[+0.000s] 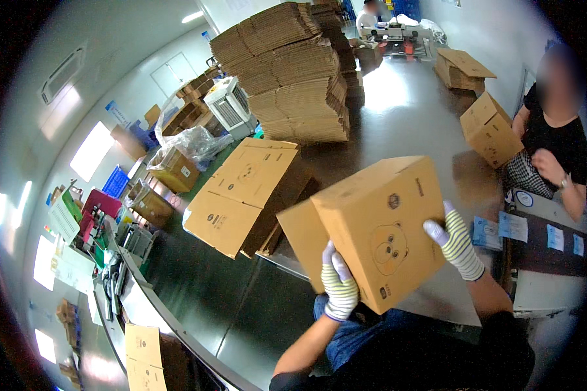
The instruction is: The person picks up groups of small blue packets from a conveyor belt and places them into cardboard boxes on a metal table.
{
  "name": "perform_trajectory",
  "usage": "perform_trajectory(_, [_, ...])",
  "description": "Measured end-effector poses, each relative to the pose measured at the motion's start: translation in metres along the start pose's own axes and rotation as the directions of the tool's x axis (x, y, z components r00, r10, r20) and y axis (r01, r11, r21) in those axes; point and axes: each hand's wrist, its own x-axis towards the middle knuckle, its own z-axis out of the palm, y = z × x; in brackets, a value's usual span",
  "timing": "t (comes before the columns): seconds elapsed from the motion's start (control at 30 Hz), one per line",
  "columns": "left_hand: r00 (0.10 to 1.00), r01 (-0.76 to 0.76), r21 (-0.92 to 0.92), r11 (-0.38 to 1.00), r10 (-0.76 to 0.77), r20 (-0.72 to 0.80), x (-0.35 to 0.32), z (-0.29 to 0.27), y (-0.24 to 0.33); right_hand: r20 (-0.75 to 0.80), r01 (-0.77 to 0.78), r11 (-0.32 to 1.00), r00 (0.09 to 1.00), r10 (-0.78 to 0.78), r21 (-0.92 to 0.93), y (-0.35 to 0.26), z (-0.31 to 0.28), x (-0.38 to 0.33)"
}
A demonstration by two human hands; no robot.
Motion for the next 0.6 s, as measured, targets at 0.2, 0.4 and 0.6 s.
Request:
perform_trajectory(0.2, [0.814, 0.391, 0.09, 0.916, -0.39, 0.431, -0.147, -0.026, -0.222, 0.33, 0.299, 0.74, 0.938, -0.111, -0.602, -0.055, 0.043, 0.001])
perform_trajectory(0.4, [0.734, 0.678, -0.173, 0.715, -0.671, 0.104, -0.089, -0.087, -0.15, 0.646, 0.563, 0.496, 0.763, -0.005, -0.661, 0.012, 0.07, 0.004])
perform_trajectory(0.6, [0.864, -0.475, 0.792, 0.384, 0.031, 0.503, 0.011, -0.117, -0.01, 0.795, 0.854, 0.31, 0.509, -0.33, -0.418, 0.054, 0.062, 0.028])
